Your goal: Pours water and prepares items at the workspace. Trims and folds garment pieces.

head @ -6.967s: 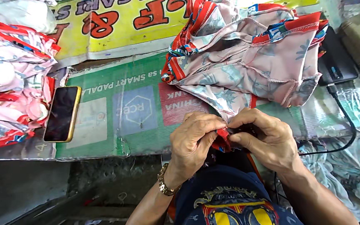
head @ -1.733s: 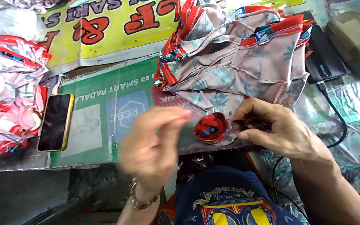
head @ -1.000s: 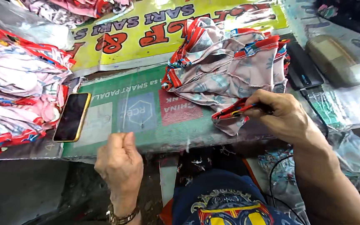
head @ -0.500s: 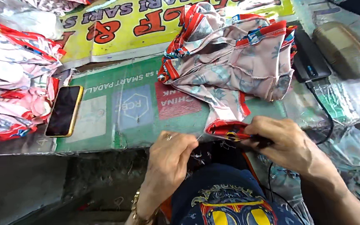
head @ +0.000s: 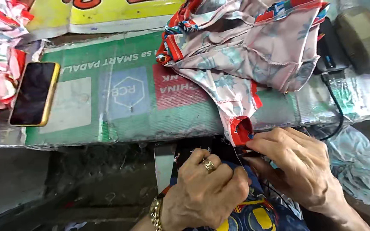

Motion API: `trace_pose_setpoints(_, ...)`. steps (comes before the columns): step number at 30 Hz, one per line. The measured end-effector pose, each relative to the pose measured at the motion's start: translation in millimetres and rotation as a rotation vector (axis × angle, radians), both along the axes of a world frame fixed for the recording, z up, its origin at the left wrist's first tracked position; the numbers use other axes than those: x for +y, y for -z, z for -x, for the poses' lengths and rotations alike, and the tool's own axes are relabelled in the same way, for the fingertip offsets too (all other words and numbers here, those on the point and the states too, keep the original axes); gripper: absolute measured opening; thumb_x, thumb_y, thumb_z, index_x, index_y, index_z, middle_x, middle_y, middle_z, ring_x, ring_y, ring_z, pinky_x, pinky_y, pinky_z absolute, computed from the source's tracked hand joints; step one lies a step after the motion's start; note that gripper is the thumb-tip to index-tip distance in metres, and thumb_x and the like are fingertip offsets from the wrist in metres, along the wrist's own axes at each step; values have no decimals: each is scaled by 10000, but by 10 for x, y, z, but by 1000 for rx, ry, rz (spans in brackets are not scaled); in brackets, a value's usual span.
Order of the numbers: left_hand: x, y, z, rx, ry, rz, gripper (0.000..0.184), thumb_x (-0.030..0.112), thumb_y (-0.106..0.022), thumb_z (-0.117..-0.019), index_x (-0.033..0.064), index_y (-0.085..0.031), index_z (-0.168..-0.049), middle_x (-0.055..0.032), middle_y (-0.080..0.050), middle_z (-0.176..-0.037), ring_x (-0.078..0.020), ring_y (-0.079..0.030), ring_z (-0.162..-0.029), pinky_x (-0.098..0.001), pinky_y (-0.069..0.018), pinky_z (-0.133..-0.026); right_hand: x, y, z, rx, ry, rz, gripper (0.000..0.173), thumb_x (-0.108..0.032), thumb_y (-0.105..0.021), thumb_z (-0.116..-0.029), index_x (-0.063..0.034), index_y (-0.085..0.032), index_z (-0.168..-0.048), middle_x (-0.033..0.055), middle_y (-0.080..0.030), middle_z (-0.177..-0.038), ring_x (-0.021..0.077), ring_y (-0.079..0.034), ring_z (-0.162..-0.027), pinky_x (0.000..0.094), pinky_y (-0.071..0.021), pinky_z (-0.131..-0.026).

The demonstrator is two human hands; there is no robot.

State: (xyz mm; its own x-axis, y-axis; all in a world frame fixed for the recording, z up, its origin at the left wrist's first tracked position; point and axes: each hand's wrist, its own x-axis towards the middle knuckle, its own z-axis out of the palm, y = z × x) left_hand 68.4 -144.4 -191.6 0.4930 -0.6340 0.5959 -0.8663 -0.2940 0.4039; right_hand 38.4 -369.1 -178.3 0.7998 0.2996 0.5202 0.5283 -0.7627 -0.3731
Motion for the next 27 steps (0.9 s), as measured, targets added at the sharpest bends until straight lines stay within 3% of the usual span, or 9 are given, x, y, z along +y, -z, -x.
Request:
trace_pose_setpoints(20,-50,54,-64,5,17,-28,148,204,-544,-1049,103,-648,-1017,-22,-513,-686,-184,-495,-652,-343,-422,-734,13,142,-126,-14,23,-78,129,-199,-620,-1027,-98,-699,-1043,58,-747,-906,143,-677,-793,289,-480,-658)
trace_pose_setpoints(22,166,-11,-95,-4,-97,-101,160,238,-553,-1051,132,-666,-1011,-26,-569,-717,-184,-554,-685,-363,-461,-785,-18,148,-134,43,25,-112,182,-253,-626,-1024,-92,-689,-1082,53,-731,-918,117,-677,-804,265,-517,-670)
trace_pose_setpoints(24,499,-139,-201,-54,-399,-239,294,319,-540,-1062,121,-697,-911,-59,-686,-771,-197,-656,-753,-405,-494,-872,-75,160,-153,96,68,-141,252,-320,-645,-1000,-92,-665,-1105,38,-689,-883,83,-636,-751,237,-505,-640)
trace_pose_setpoints(25,655,-204,-275,-87,-574,-325,361,346,-526,-1067,79,-714,-914,-111,-717,-842,-255,-681,-821,-474,-469,-919,-104,160,-166,113,94,-145,304,-368,-659,-986,-94,-658,-1118,27,-674,-872,66,-615,-733,225,-495,-632)
trace_pose_setpoints(27,851,-286,-399,-93,-801,-394,392,359,-523,-1069,35,-735,-1128,-210,-694,-1155,-391,-635,-1093,-614,-367,-1009,-107,162,-216,120,130,-142,418,-472,-676,-956,-90,-646,-1125,22,-652,-847,63,-572,-691,225,-451,-596)
